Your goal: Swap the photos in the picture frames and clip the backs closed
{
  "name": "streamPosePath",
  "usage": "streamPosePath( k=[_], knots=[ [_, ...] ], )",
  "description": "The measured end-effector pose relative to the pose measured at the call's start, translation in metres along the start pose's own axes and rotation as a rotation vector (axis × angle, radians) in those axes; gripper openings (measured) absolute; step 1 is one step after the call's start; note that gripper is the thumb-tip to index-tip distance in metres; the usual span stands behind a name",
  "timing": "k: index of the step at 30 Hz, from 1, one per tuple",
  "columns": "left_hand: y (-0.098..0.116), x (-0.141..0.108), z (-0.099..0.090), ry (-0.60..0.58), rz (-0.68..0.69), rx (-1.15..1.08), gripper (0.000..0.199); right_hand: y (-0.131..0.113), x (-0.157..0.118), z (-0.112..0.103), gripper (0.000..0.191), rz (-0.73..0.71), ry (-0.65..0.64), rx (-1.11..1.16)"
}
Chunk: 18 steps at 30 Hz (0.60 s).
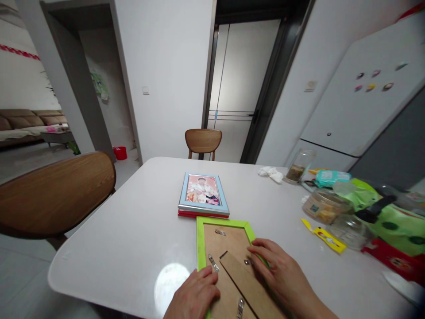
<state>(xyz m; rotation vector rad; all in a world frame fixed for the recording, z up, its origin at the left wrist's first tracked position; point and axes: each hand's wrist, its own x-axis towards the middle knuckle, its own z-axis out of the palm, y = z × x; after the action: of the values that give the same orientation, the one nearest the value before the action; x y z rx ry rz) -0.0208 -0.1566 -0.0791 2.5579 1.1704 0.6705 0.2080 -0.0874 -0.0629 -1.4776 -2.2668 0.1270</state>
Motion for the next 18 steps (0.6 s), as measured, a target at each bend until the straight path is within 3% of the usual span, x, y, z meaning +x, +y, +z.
streamPosePath(
  k=[7,12,18],
  knots=[
    [-0.006,-0.003,0.008,0.027,0.029,0.009,0.016,-0.036,0.052,0.015,0.025,-0.059,-0.102,-0.014],
    [-0.012,-0.005,0.016,0.079,0.045,-0.016,0.016,-0.031,0.074,0.033,0.022,0.073,-0.09,-0.061],
    [-0.008,-0.003,0.009,0.041,0.035,-0.086,0.023,-0.02,0.084,0.041,0.016,0.155,-0.101,-0.047]
  ],
)
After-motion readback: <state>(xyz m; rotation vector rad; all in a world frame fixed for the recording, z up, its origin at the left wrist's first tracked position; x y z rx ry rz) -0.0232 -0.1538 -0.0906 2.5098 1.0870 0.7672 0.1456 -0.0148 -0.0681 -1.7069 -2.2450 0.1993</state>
